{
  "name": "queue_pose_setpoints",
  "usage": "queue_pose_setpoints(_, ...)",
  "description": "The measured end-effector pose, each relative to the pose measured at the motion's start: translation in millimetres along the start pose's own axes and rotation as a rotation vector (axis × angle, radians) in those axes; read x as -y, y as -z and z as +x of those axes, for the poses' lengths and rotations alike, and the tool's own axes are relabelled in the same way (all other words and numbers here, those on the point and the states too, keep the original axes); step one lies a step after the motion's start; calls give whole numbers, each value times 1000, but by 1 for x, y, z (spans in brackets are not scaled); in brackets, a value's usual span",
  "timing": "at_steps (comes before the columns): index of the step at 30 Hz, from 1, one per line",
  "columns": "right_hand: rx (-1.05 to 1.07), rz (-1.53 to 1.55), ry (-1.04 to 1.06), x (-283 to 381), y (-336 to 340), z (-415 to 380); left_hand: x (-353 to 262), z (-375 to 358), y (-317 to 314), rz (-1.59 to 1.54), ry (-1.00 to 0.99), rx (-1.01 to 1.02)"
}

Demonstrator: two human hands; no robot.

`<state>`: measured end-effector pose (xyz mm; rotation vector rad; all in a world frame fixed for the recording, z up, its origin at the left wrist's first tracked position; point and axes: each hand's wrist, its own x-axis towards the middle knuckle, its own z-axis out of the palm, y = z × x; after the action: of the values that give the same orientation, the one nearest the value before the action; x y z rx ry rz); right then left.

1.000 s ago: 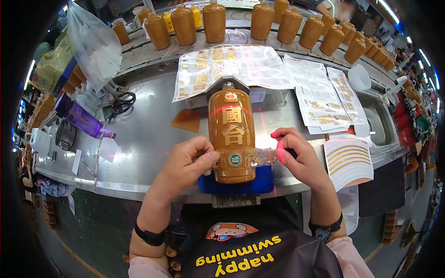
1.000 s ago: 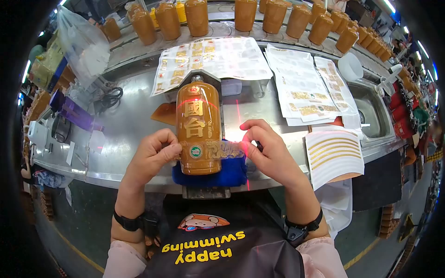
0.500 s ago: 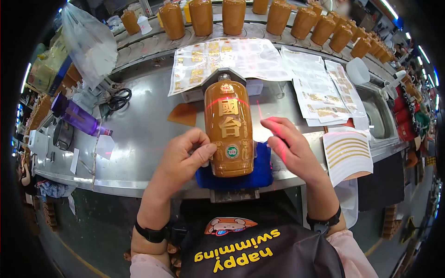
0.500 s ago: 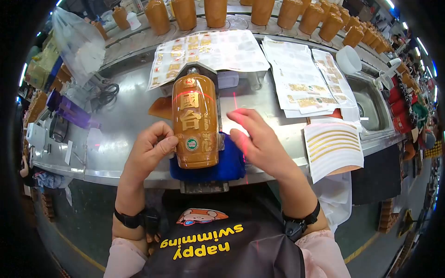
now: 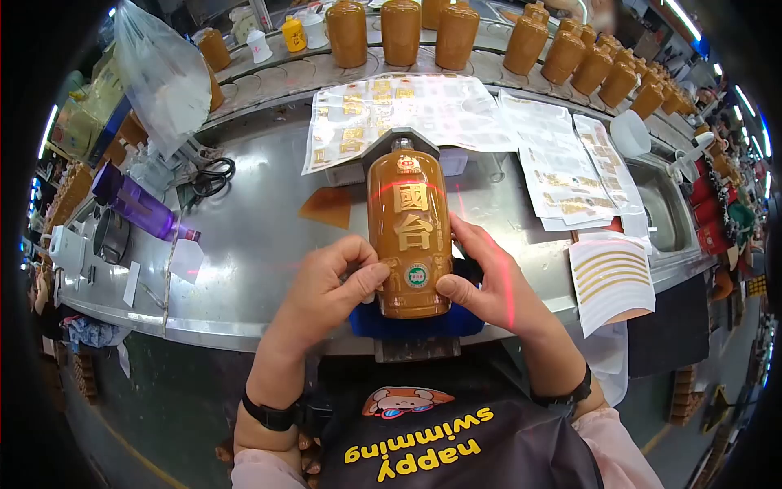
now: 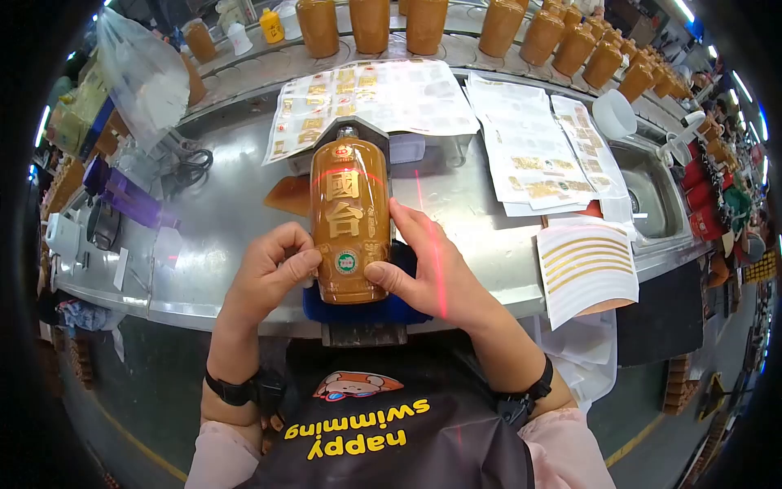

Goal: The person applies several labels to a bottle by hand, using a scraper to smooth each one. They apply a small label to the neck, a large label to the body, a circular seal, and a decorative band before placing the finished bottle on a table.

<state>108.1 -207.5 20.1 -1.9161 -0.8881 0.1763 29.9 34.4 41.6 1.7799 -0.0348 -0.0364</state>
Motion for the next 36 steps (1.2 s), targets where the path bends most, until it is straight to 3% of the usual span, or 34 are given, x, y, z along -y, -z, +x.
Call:
queue_pose_setpoints(11, 40, 56, -23, -3, 3, 1, 4, -1, -4, 28, -95, -55)
queue_pose_setpoints(14, 39, 54, -31, -2, 3, 1, 2, -4, -1, -39, 9, 5)
queue_pose_setpoints(26, 66, 143, -32, -4, 5, 2, 10, -6, -2, -83, 22, -30)
queue_pose_setpoints(29, 106, 120, 5, -9, 8, 1, 30, -3, -6, -101, -234, -261)
queue_pose_setpoints(30, 111, 98, 23, -9, 8, 1, 28, -6, -1, 15, -218, -185)
queue_pose_setpoints(33, 118, 79, 48, -11, 8, 2, 32, -6, -25, -45, -343, -191)
queue_pose_setpoints(36, 121, 75, 40, -10, 8, 3, 46, -4, -27, -55, -323, -163)
